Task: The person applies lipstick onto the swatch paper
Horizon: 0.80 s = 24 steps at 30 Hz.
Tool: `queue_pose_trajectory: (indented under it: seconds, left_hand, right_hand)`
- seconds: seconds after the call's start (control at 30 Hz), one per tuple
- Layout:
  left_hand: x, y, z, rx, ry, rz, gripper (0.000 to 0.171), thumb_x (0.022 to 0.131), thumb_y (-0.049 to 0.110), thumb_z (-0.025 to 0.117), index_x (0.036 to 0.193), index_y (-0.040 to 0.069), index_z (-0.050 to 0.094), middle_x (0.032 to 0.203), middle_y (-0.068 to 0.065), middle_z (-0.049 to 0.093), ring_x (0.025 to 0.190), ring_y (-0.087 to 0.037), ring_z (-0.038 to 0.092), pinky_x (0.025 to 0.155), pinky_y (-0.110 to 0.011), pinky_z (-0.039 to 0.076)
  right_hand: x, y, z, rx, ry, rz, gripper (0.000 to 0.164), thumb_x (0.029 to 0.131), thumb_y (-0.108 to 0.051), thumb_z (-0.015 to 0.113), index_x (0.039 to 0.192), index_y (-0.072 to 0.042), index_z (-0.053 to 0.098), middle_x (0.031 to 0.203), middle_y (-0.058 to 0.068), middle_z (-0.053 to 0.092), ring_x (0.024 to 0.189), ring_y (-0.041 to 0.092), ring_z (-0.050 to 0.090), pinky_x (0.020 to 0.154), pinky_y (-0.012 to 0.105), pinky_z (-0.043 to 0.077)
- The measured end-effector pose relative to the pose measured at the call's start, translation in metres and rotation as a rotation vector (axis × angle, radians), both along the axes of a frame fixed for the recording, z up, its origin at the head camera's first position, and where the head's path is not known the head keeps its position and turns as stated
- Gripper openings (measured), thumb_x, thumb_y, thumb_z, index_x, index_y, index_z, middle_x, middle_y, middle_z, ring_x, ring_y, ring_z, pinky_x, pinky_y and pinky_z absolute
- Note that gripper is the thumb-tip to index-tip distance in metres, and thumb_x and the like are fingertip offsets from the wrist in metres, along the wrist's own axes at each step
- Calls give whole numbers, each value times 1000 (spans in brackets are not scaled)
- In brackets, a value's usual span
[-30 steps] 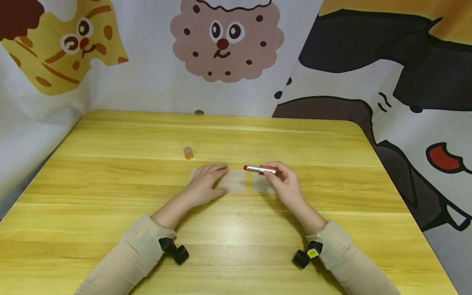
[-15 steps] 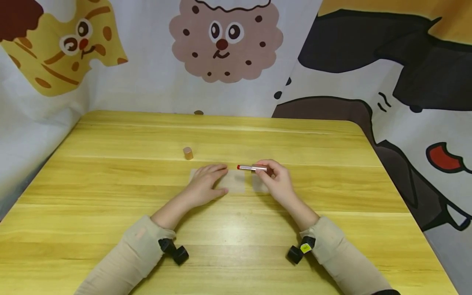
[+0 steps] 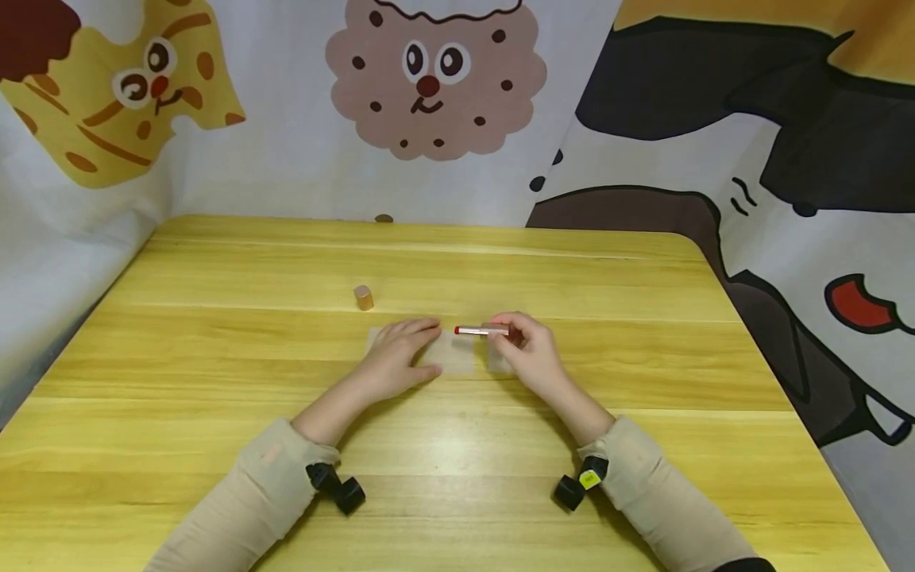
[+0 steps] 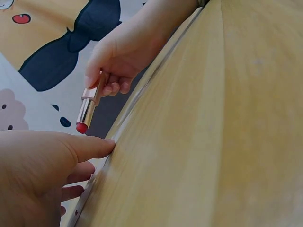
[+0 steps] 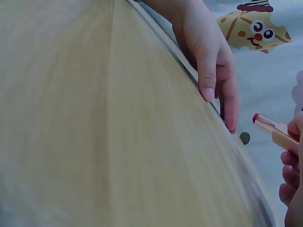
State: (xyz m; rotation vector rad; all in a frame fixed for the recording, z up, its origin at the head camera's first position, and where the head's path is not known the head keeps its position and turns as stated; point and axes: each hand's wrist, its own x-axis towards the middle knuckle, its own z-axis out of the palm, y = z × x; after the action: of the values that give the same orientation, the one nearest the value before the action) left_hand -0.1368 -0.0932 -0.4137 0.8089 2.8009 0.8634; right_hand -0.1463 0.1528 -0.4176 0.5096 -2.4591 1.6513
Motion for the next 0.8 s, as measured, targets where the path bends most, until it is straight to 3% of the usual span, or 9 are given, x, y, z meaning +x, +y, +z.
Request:
queue_pose_trajectory:
  seconds: [0.13,0.3,0.37,0.8]
  left_hand:
    - [0,0,0,2,6,-1,63,91,32,67,141,1,45,149,-10,38,137,-30,29,111,-52,14]
    - [0,0,0,1,2,1,63,91,32,67,141,1,45,149,-10,37,137,-29,29,111,-52,13]
    - [0,0,0,1,2,2,62,91,32,67,141,1,45,149,-10,37,137,-30,29,111,-52,14]
    - [1,0,0,-3,5,7,63,91,32,67,141,2,45,149,-10,37,137,-30,29,111,-53,14]
  right_hand:
    - [5,-3,9,36,9,6,13,86,-1,68,98,1,69,76,6,56,66,17,47,56,23,41]
    - [5,-3,6,68,21,15,12,86,-2,69,97,-1,69,76,5,56,66,18,48,56,24,41]
    - [0,0,-5,78,40,23,12,85,-5,70,97,-4,70,76,2,56,66,17,48,55,24,41]
    - [0,-1,-5,145,88,60,13,87,-10,71,98,-4,69,78,1,55,65,16,49,54,25,42]
